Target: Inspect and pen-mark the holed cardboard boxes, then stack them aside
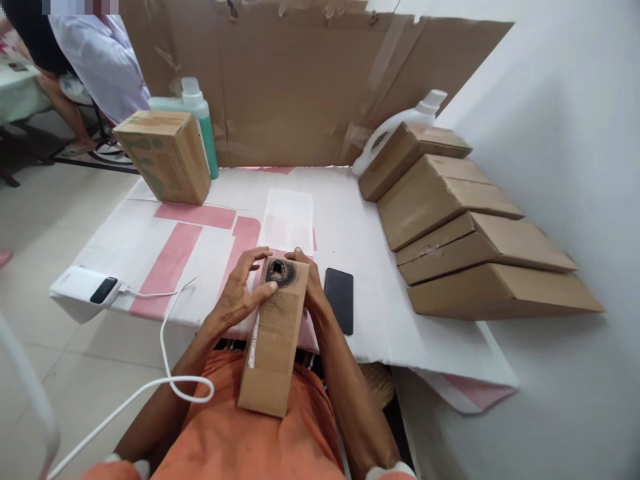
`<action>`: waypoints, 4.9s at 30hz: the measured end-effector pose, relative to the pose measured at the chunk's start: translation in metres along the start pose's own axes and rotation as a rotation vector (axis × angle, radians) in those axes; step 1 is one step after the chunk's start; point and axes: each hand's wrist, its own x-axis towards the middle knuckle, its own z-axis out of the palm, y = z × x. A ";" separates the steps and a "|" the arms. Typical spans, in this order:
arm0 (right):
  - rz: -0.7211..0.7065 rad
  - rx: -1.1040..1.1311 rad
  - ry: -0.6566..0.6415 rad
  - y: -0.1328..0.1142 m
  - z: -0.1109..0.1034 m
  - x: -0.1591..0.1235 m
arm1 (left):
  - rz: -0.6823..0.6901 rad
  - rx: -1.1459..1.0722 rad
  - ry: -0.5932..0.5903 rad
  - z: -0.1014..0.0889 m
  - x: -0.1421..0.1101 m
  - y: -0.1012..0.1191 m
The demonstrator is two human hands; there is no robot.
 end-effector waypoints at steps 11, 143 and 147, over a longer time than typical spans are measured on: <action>-0.330 -0.383 -0.081 -0.068 0.003 -0.061 | 0.029 0.073 0.036 0.006 -0.005 0.009; 0.150 -1.246 -0.107 -0.020 -0.007 -0.047 | -0.039 0.008 0.106 0.011 -0.016 0.004; 0.163 -1.249 -0.063 -0.023 -0.028 -0.061 | -0.053 -0.003 0.104 0.012 -0.016 0.004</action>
